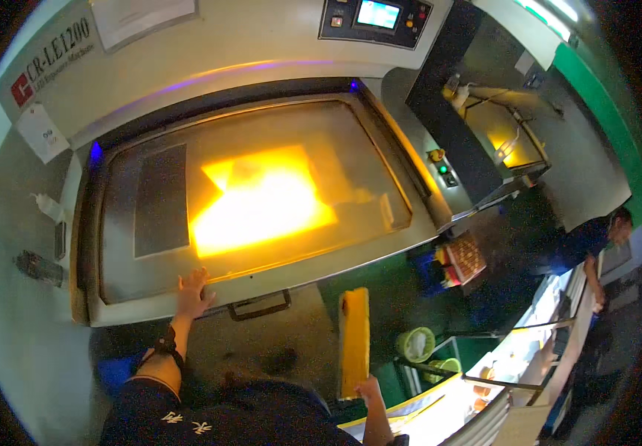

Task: The person is operating an exposure machine to process large industrial sheets, placing them in the machine, securing them, and then sorting them at a workstation.

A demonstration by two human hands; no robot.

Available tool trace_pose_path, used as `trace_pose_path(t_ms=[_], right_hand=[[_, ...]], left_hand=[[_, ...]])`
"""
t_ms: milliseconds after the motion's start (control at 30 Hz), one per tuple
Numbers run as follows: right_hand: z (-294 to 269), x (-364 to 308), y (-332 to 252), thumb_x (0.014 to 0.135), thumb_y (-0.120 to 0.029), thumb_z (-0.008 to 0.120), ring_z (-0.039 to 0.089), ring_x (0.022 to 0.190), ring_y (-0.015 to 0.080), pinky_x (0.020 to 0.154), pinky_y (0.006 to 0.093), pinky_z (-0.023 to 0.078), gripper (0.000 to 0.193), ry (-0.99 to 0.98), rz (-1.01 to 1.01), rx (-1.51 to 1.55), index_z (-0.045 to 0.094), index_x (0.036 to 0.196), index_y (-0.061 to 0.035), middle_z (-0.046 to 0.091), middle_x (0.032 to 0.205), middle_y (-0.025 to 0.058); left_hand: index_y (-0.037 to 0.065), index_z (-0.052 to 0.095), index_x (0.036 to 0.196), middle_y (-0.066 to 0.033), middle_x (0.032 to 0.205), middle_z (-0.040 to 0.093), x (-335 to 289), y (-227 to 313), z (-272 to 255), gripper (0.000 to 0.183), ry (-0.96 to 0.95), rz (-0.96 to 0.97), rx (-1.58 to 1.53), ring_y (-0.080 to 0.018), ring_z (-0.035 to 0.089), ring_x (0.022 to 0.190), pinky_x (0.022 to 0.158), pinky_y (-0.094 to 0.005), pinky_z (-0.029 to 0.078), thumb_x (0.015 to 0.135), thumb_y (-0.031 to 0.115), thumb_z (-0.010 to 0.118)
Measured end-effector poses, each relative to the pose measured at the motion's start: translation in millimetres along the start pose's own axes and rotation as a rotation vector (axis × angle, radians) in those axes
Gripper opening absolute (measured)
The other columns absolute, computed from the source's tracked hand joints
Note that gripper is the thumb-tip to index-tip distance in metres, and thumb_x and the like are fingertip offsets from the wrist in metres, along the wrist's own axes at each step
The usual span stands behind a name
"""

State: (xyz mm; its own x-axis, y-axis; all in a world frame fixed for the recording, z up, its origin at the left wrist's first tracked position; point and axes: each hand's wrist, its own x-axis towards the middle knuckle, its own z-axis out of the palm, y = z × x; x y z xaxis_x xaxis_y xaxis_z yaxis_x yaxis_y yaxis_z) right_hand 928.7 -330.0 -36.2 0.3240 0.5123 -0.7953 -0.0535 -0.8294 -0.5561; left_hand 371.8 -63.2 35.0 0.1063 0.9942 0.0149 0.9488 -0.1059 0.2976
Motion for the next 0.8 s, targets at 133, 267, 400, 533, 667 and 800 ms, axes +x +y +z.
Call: trace_pose_path(t_ms=[133,267,400,533,667,800], right_hand=[[-76.4,-48.3,53.2,0.066,-0.002,0.066,0.063,0.062,0.0202,0.051,0.0343,0.049,0.042,0.211,-0.040,0.074,0.060,0.107,0.0017,0.065,0.084,0.0149],[-73.6,-78.7,-48.4,0.073,-0.006,0.063,0.066,0.074,0.0244,0.060,0.0363,0.050,0.042,0.454,-0.320,-0.621,0.057,0.114,0.0027,0.066,0.090,0.0174],[-20.3,-64.5,-209.0,0.070,-0.010,0.061,0.065,0.094,0.0393,0.078,0.0444,0.052,0.046,0.210,-0.588,-0.652,0.060,0.115,-0.0006,0.067,0.095,0.0258],[82.3,-80.4,-326.1,0.081,-0.010,0.060,0.065,0.099,0.0349,0.083,0.0449,0.051,0.042,-0.115,-1.045,-1.140,0.059,0.122,-0.0071,0.068,0.106,0.0183],[235.4,-44.4,-358.7,0.081,-0.006,0.056,0.060,0.114,0.0289,0.095,0.0399,0.048,0.042,-0.298,-1.691,-1.297,0.059,0.122,-0.0089,0.062,0.125,0.0114],[379.5,-21.6,-334.5,0.086,-0.009,0.053,0.050,0.128,0.0278,0.104,0.0449,0.043,0.051,-0.506,-1.525,-1.571,0.047,0.136,-0.0122,0.049,0.142,0.0112]], left_hand=[[0.015,0.049,0.138,-0.0027,0.153,0.035,4.5,8.9,-3.1,0.064,-0.014,0.005,-0.023,-0.0276,0.026,0.144,0.116,-0.0591,0.010,0.085,0.050,0.060],[0.013,0.044,0.141,-0.0054,0.154,0.032,1.0,12.5,-14.0,0.069,-0.106,-0.023,-0.004,-0.0297,0.023,0.144,0.115,-0.0613,0.009,0.085,0.051,0.059],[0.010,0.040,0.143,-0.0099,0.156,0.026,5.1,1.6,11.8,0.075,-0.110,-0.105,-0.106,-0.0330,0.018,0.146,0.113,-0.0645,0.009,0.083,0.048,0.064],[0.008,0.035,0.144,-0.0152,0.157,0.020,-8.6,38.9,-68.7,0.084,0.108,0.215,0.040,-0.0380,0.013,0.146,0.111,-0.0685,0.010,0.076,0.042,0.072],[0.015,0.040,0.144,-0.0089,0.149,0.039,-30.9,-1.8,-105.9,0.082,-0.236,0.193,-0.006,-0.0381,0.036,0.137,0.113,-0.0612,0.019,0.075,0.043,0.073],[0.018,0.043,0.143,-0.0027,0.144,0.048,-27.1,-109.2,-89.4,0.071,-0.481,-0.160,0.211,-0.0338,0.050,0.127,0.106,-0.0562,0.035,0.078,0.028,0.072]])
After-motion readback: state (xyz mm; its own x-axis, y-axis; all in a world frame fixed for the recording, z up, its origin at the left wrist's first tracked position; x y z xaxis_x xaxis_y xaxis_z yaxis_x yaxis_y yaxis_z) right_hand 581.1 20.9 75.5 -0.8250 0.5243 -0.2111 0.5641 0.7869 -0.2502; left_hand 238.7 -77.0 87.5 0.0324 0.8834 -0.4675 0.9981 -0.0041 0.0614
